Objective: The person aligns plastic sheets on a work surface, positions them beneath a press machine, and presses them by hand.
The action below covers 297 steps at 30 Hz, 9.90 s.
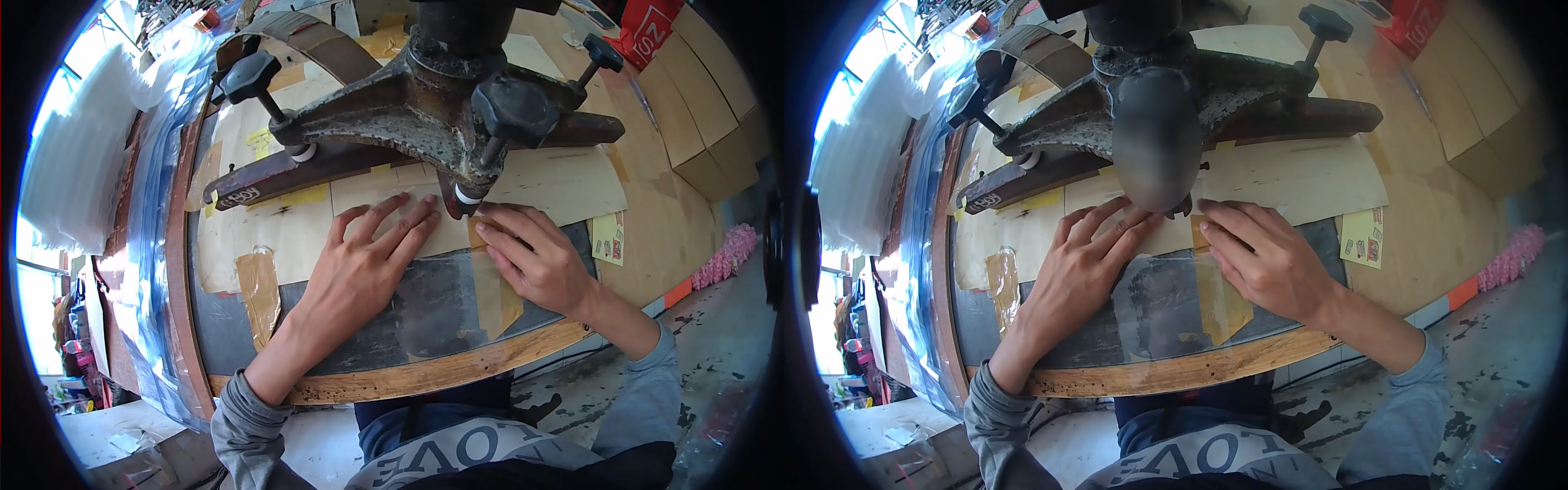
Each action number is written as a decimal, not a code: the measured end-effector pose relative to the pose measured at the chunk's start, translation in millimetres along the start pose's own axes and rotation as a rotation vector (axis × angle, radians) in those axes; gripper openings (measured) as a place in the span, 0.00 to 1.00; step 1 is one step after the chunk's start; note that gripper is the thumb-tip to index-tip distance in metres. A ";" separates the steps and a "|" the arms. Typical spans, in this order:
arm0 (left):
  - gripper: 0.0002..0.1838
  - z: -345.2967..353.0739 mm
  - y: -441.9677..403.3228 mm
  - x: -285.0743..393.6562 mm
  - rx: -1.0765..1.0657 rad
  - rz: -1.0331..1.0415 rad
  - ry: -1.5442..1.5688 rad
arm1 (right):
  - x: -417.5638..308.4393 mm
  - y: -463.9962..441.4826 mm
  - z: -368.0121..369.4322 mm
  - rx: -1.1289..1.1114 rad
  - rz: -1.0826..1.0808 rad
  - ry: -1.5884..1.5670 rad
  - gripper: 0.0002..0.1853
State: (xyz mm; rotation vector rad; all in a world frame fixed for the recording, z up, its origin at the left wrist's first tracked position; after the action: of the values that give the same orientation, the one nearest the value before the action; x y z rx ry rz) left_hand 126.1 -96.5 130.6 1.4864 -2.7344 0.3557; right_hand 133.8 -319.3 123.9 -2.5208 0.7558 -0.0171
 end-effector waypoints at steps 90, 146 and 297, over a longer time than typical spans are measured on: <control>0.30 13.9 -9.4 1.7 0.162 -0.122 -0.019 | 24.6 -12.9 -2.1 -0.081 0.385 0.093 0.24; 0.28 9.7 -11.0 7.1 0.055 -0.107 -0.066 | 21.5 -10.7 10.5 -0.060 0.280 0.224 0.24; 0.20 15.0 17.0 16.2 0.242 -0.031 0.016 | 26.8 -1.2 15.7 0.287 0.140 -0.004 0.13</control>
State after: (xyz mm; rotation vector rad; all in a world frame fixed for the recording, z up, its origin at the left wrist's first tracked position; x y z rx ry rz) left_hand 104.6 -104.0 114.5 1.5651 -2.7328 0.7174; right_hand 159.4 -325.0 107.3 -2.1928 0.8606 -0.0679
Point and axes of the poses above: each hand's wrist, its own y-axis away from the middle knuckle, its own z-axis out of the palm, x = y × z, the point moved 2 cm from there along -y, towards the middle knuckle, and after that the axes turned 6 degrees about -z, right-handed, at the moved point
